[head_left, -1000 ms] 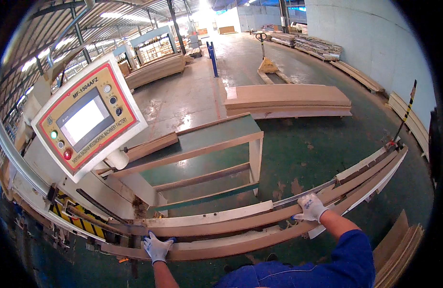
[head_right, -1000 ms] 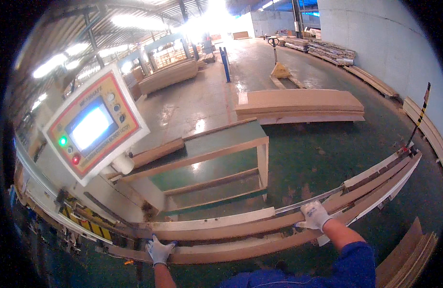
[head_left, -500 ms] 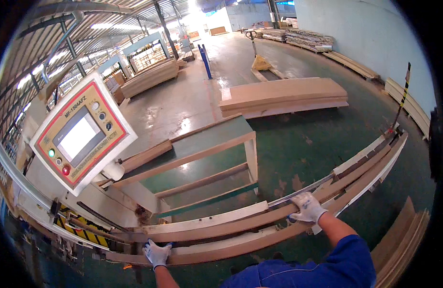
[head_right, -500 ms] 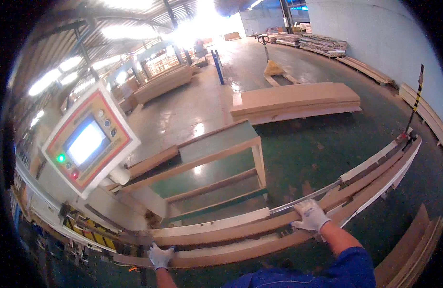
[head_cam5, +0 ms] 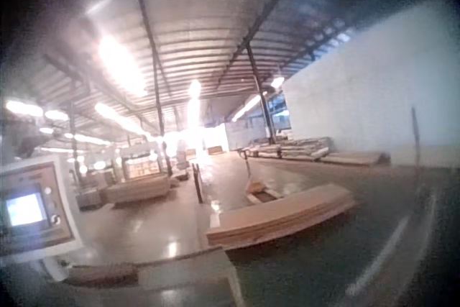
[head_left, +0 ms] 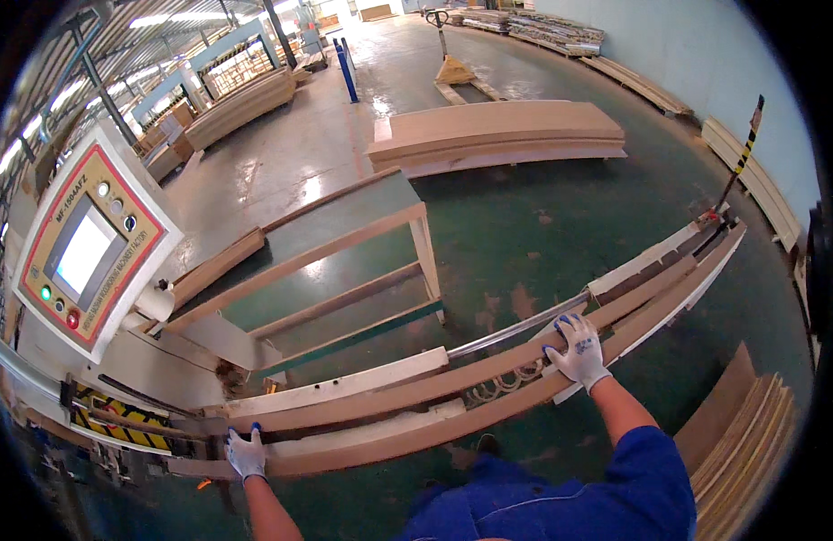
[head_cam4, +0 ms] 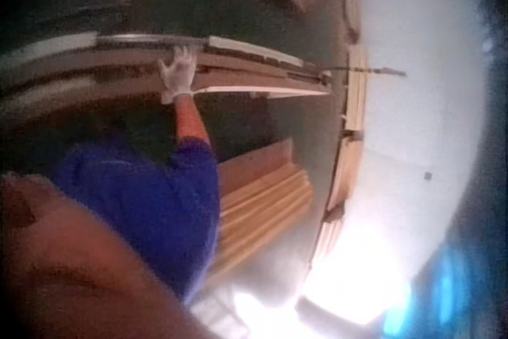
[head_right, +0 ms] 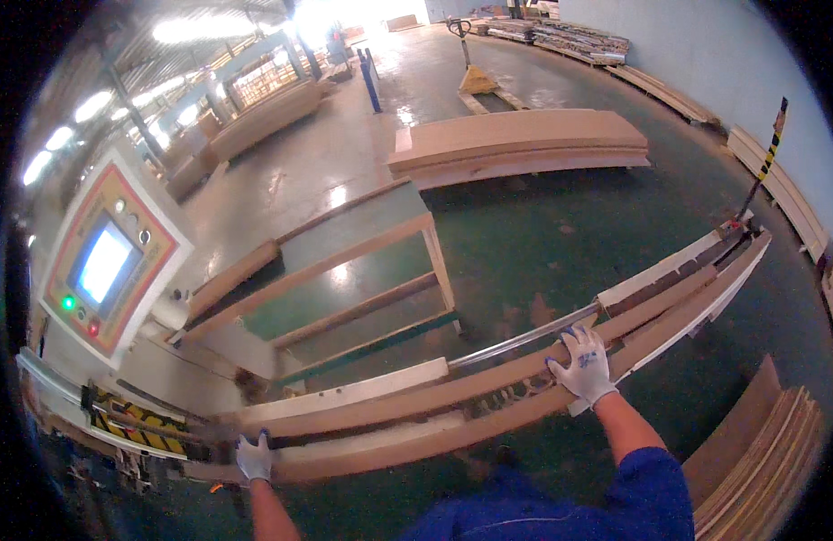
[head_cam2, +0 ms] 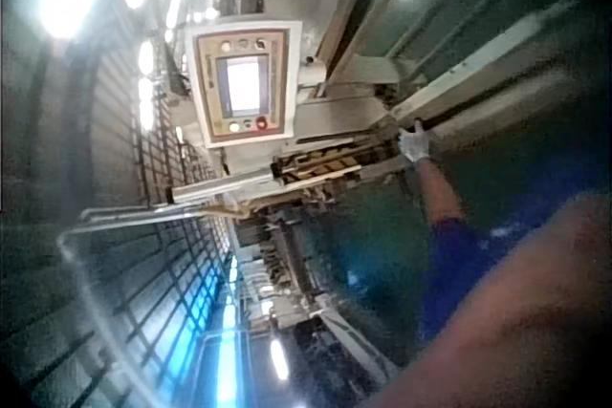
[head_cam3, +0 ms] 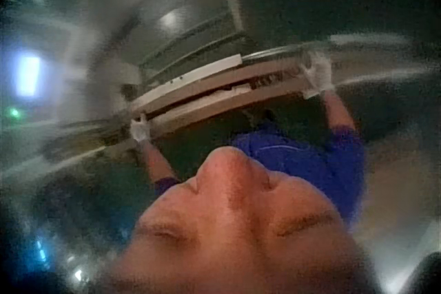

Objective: The person picks up wooden planks from a stack and places them into a woodworking machine. They feed the planks through the machine one at a time, then remove the processed pieces and stack them nearby. The person repeats this process throughout the clip.

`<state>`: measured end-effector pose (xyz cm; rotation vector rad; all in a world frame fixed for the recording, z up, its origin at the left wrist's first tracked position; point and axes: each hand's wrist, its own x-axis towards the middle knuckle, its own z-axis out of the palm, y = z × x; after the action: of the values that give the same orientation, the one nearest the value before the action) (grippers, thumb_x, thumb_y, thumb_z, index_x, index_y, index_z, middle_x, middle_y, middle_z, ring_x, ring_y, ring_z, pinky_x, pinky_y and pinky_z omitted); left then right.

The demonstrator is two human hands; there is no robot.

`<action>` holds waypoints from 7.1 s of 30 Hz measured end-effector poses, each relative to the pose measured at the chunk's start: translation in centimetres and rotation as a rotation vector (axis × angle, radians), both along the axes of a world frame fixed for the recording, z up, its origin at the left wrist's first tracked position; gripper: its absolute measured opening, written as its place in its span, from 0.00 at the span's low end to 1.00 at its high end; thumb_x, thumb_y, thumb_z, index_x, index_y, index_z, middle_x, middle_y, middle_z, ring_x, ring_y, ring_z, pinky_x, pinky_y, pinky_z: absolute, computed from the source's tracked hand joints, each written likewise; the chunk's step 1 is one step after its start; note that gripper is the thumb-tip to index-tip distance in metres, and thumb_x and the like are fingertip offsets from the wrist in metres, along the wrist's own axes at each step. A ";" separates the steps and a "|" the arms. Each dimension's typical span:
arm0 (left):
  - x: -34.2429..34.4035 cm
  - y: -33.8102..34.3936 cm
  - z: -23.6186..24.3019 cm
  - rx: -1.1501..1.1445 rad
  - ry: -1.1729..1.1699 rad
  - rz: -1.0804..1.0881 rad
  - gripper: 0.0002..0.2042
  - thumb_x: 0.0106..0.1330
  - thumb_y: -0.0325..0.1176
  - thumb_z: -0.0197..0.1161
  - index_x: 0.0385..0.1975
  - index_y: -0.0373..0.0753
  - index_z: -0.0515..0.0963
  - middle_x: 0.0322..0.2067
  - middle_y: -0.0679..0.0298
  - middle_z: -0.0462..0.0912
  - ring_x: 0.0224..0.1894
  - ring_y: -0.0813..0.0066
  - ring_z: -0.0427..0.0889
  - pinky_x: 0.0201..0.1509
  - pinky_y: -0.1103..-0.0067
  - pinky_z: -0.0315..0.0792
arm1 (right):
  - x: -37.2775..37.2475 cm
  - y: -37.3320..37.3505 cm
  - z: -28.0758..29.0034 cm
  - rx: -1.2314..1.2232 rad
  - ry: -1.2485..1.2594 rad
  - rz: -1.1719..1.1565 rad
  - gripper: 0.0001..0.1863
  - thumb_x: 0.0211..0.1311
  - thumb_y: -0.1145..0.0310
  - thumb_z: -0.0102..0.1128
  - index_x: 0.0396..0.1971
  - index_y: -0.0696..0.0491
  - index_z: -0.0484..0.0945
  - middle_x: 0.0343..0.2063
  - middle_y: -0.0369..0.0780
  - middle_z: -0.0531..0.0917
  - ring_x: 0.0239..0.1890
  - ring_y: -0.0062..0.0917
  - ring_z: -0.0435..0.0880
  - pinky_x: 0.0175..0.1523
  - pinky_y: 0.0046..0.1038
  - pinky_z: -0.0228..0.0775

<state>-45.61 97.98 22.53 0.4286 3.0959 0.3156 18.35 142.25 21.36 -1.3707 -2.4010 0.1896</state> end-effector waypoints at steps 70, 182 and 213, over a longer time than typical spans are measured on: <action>1.9 0.1 1.1 0.005 0.094 0.032 0.41 0.70 0.63 0.60 0.67 0.29 0.70 0.60 0.41 0.80 0.65 0.47 0.76 0.74 0.61 0.64 | 1.7 5.1 -4.5 -0.009 -0.098 -0.456 0.35 0.78 0.40 0.47 0.54 0.60 0.83 0.53 0.54 0.86 0.57 0.48 0.84 0.63 0.45 0.73; 2.7 -0.2 2.6 0.033 0.045 -0.029 0.32 0.73 0.60 0.58 0.61 0.35 0.78 0.64 0.49 0.78 0.68 0.52 0.75 0.72 0.59 0.65 | 2.1 5.3 -4.6 -0.012 -0.052 -0.433 0.33 0.76 0.40 0.50 0.50 0.59 0.84 0.47 0.53 0.88 0.51 0.49 0.87 0.56 0.47 0.76; 21.8 6.8 0.1 0.152 0.190 0.157 0.44 0.69 0.60 0.62 0.73 0.28 0.65 0.75 0.42 0.62 0.76 0.40 0.60 0.81 0.52 0.50 | 16.2 11.4 6.8 -0.673 -0.147 0.607 0.29 0.65 0.77 0.70 0.66 0.55 0.73 0.59 0.46 0.78 0.58 0.34 0.79 0.59 0.36 0.77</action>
<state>-23.86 104.75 22.61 0.2289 3.3127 0.5454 34.60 153.66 28.15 -0.8272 -2.9568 1.1742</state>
